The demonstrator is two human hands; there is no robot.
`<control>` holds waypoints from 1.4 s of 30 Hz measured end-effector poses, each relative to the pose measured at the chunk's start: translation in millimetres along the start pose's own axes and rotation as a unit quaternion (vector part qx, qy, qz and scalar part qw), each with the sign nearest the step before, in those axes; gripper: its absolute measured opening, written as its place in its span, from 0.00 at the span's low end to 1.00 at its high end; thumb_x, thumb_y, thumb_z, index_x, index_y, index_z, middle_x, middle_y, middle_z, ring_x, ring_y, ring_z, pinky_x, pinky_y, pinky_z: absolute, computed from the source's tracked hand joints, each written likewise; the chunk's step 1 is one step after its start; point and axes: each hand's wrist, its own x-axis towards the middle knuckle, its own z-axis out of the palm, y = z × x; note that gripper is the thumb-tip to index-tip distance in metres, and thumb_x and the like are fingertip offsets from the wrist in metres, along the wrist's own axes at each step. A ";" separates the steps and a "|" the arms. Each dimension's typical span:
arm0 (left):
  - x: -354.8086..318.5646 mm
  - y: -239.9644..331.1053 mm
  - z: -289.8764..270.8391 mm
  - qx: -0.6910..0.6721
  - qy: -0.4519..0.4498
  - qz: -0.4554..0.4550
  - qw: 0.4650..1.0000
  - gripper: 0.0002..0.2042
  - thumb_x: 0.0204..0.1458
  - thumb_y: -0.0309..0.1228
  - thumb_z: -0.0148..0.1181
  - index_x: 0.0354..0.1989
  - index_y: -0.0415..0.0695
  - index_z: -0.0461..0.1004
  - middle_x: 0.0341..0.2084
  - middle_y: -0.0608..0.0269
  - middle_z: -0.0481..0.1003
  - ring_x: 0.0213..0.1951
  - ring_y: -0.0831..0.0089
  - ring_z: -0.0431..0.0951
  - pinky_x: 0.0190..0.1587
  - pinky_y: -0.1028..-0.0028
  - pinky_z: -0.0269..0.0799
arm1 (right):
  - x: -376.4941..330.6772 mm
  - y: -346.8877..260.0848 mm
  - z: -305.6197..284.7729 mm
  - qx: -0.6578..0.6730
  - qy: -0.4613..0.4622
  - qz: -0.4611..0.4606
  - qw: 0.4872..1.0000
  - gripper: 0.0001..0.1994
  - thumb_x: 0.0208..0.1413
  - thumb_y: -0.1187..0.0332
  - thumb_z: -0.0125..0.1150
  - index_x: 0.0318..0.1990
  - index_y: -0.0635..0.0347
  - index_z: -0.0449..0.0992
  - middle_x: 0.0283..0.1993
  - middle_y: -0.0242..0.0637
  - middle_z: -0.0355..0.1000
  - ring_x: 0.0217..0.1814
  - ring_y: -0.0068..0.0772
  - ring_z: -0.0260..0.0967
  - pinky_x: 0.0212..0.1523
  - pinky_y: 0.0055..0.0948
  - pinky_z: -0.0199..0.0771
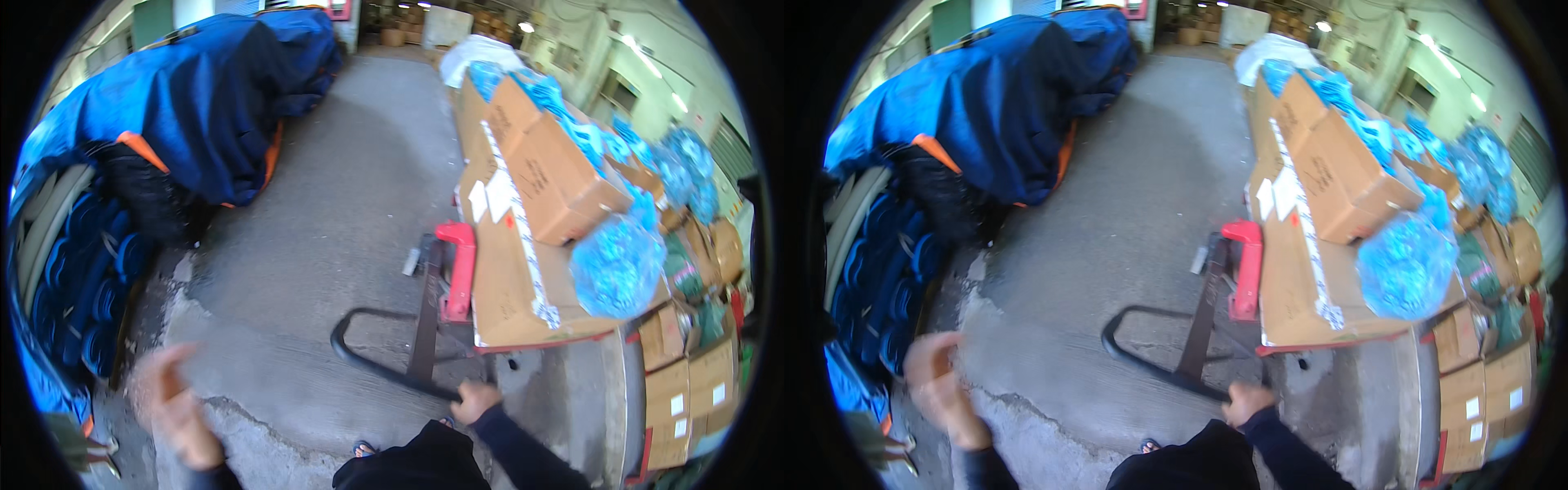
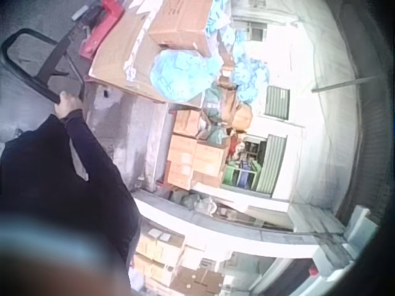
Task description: The person walks through a warehouse, retrieves a pallet jack, and uses wooden planks to wedge under a pallet of boxes. They then operate the pallet jack to lift and move the pallet across the floor.
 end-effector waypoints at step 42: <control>574.2 -336.5 442.2 -0.389 -0.661 0.395 0.506 0.20 0.40 0.45 0.72 0.21 0.44 0.69 0.16 0.59 0.65 0.21 0.56 0.70 0.31 0.58 0.70 | 451.0 -345.0 -120.4 0.033 0.245 0.340 0.907 0.12 0.43 0.63 0.67 0.19 0.52 0.68 0.16 0.30 0.67 0.17 0.34 0.68 0.19 0.34 0.64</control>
